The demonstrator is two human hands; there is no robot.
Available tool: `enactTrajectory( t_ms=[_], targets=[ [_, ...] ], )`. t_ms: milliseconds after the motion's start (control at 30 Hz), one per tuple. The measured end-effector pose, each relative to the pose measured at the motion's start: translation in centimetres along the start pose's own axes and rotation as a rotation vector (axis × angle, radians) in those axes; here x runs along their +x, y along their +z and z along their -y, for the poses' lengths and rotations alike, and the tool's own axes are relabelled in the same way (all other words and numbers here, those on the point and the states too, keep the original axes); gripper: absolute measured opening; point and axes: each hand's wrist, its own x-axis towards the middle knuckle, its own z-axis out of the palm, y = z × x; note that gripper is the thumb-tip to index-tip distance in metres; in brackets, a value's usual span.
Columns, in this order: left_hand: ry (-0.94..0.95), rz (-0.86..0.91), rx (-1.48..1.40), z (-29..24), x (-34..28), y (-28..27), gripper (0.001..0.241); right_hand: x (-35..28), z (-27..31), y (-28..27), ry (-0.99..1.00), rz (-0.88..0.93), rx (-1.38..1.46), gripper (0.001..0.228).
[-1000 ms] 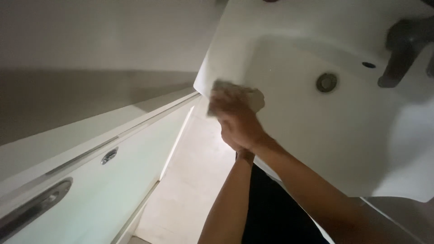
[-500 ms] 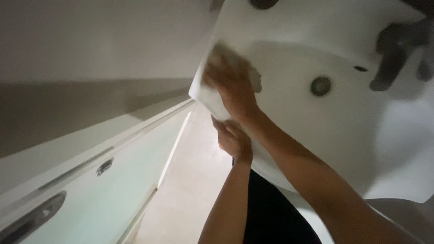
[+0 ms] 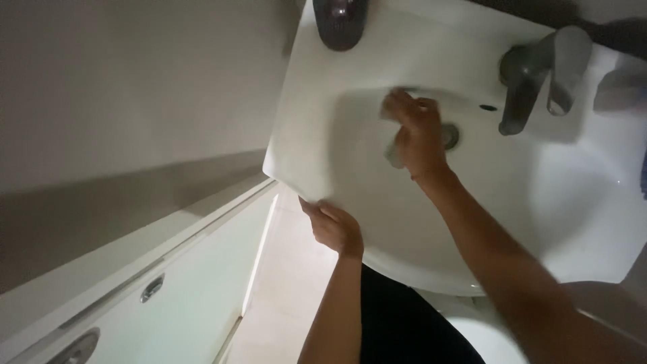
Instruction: The person scrubs the interior basin and the surrounding rim of a white bathroom sink using a cloth. They wipe the area around the faucet and the drain, moving the cloth in circular and back-and-forth motions to clean the surface.
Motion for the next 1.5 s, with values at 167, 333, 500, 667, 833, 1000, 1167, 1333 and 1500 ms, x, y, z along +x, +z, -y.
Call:
enactTrajectory(
  t_ms=[167,333,500,667,833,1000,1167,1333,1500],
  targets=[
    [0.099,-0.025,0.007,1.3,0.4,0.5,0.052,-0.4,-3.8,-0.8,0.083,-0.504,-0.370,0.062],
    [-0.003,0.026,0.022,-0.7,-0.1,-0.7,0.055,4.8,-9.4,3.2,0.115,-0.587,-0.458,0.039],
    [0.051,-0.027,0.057,0.9,0.1,0.4,0.054,5.5,-6.4,3.9,0.053,-0.345,-0.485,0.032],
    [0.092,-0.067,0.076,1.7,0.2,0.9,0.052,1.9,-11.2,2.4,0.346,-0.275,-0.505,0.020],
    [0.079,-0.038,0.068,0.8,0.0,0.5,0.054,4.2,-5.7,0.8,0.303,-0.413,-0.709,0.021],
    [0.145,-0.039,0.036,1.3,0.0,0.3,0.053,4.3,-7.6,6.7,0.378,-0.539,-0.878,0.017],
    [0.025,-0.060,0.188,2.7,0.5,1.8,0.054,4.0,1.1,5.6,0.044,-0.160,-0.789,0.031],
    [0.032,-0.084,0.202,2.5,0.3,1.6,0.056,0.1,-3.7,7.3,0.069,-0.077,-0.595,0.018],
    [0.072,-0.043,0.241,4.4,1.2,2.1,0.056,0.5,-0.5,8.4,0.748,-0.150,-0.047,0.042]
  ],
)
